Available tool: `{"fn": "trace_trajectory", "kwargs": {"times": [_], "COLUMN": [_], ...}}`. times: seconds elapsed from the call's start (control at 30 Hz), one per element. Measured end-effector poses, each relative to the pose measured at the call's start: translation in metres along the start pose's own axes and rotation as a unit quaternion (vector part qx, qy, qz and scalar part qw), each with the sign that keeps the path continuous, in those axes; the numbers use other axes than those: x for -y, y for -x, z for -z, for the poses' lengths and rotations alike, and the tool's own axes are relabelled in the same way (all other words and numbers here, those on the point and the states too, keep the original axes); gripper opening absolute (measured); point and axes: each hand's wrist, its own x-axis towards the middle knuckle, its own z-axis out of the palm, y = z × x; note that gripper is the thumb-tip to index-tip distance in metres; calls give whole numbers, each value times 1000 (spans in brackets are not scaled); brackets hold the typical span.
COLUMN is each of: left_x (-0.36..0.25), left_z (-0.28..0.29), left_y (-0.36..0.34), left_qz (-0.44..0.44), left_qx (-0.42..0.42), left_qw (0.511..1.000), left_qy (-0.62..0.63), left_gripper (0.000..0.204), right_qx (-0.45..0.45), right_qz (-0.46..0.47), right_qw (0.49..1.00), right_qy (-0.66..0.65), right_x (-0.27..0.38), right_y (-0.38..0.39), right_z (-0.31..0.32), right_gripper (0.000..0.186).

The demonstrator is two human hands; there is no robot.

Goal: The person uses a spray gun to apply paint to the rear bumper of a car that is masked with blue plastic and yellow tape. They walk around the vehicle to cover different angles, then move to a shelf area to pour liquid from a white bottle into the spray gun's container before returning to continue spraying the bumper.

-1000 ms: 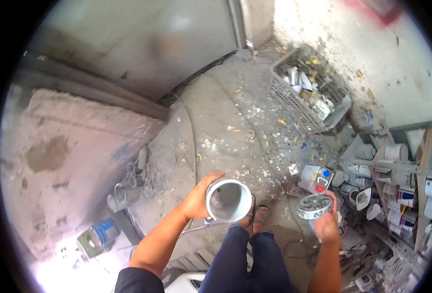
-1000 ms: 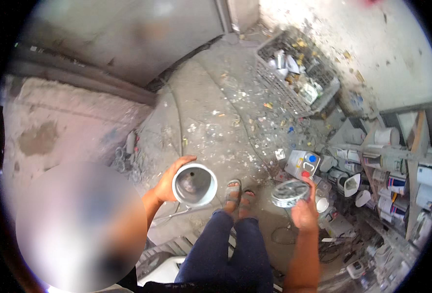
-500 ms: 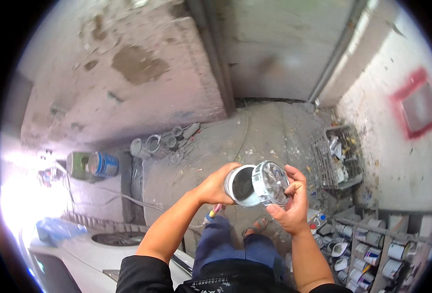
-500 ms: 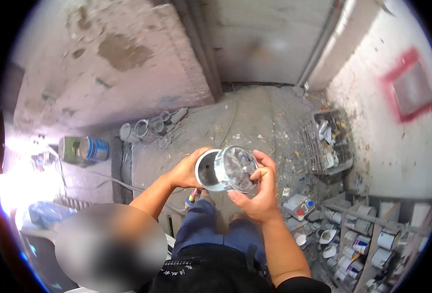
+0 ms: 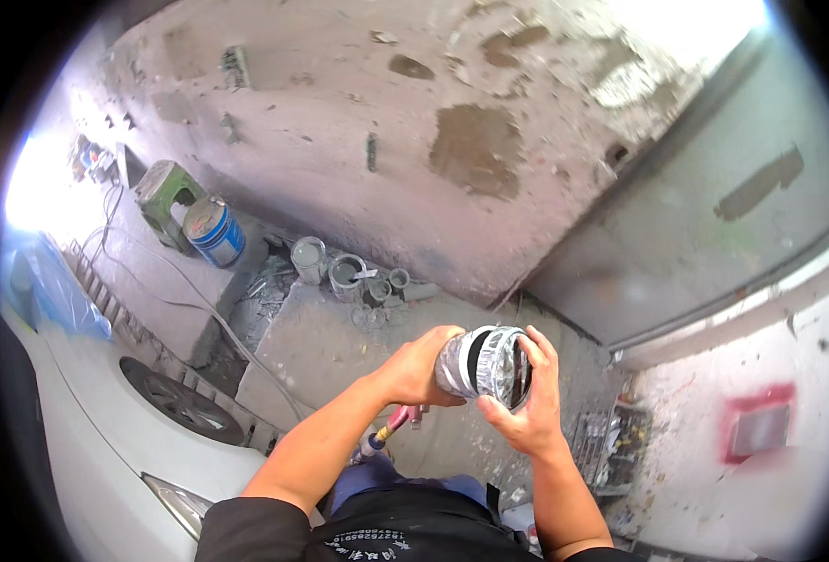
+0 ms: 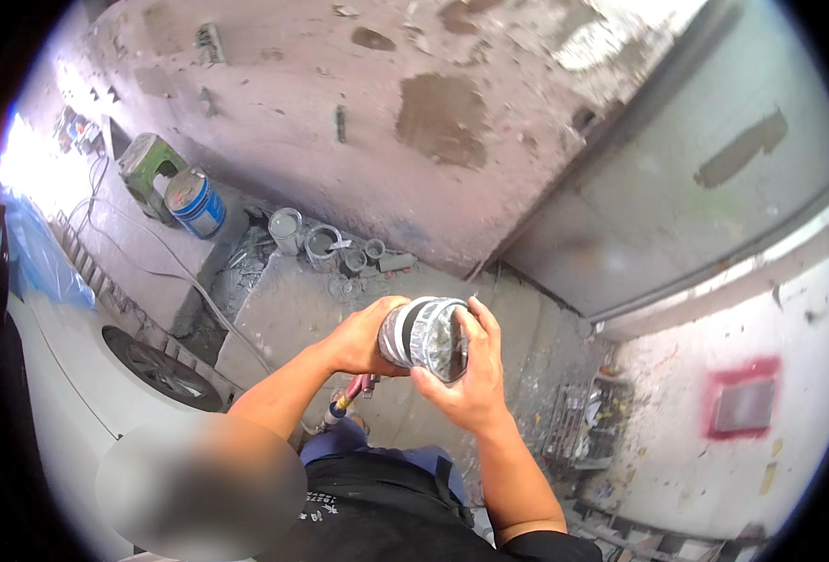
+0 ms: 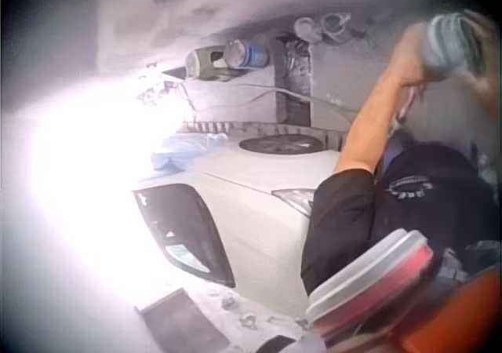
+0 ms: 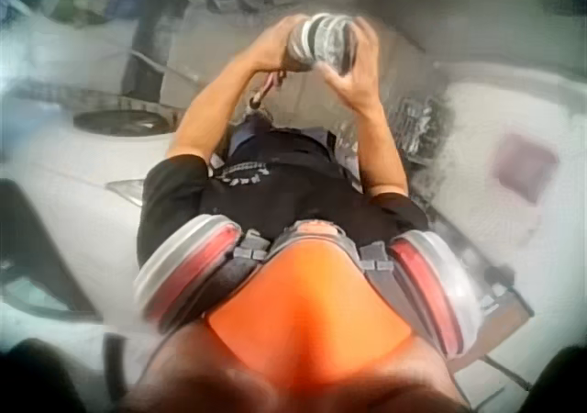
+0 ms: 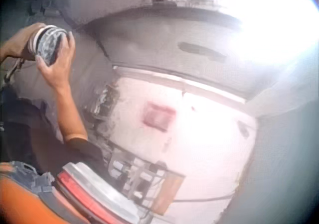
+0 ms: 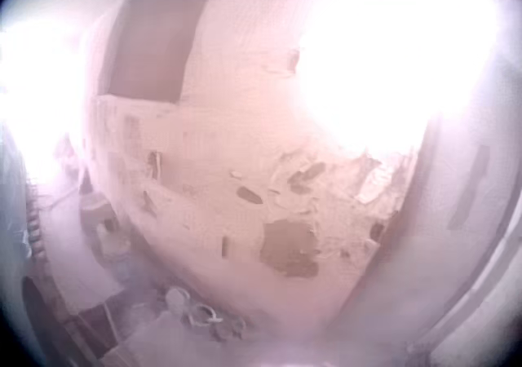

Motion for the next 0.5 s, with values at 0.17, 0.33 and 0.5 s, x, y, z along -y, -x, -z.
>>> {"fn": "trace_trajectory", "kwargs": {"times": [0.17, 0.33, 0.5], "left_x": [16, 31, 43], "left_z": [63, 114, 166], "left_y": [7, 12, 3], "left_qz": [-24, -12, 48], "left_qx": [-34, -58, -61], "left_qw": [999, 998, 997], "left_qy": [-10, 2, 16], "left_gripper": [90, 89, 92], "right_qx": [93, 211, 251], "right_qz": [124, 223, 298], "right_qw": [987, 952, 921], "right_qy": [-30, -7, -9], "right_x": [24, 43, 42], "right_y": [-68, -135, -203], "right_z": [-26, -52, -92], "right_gripper": [76, 71, 69]}}
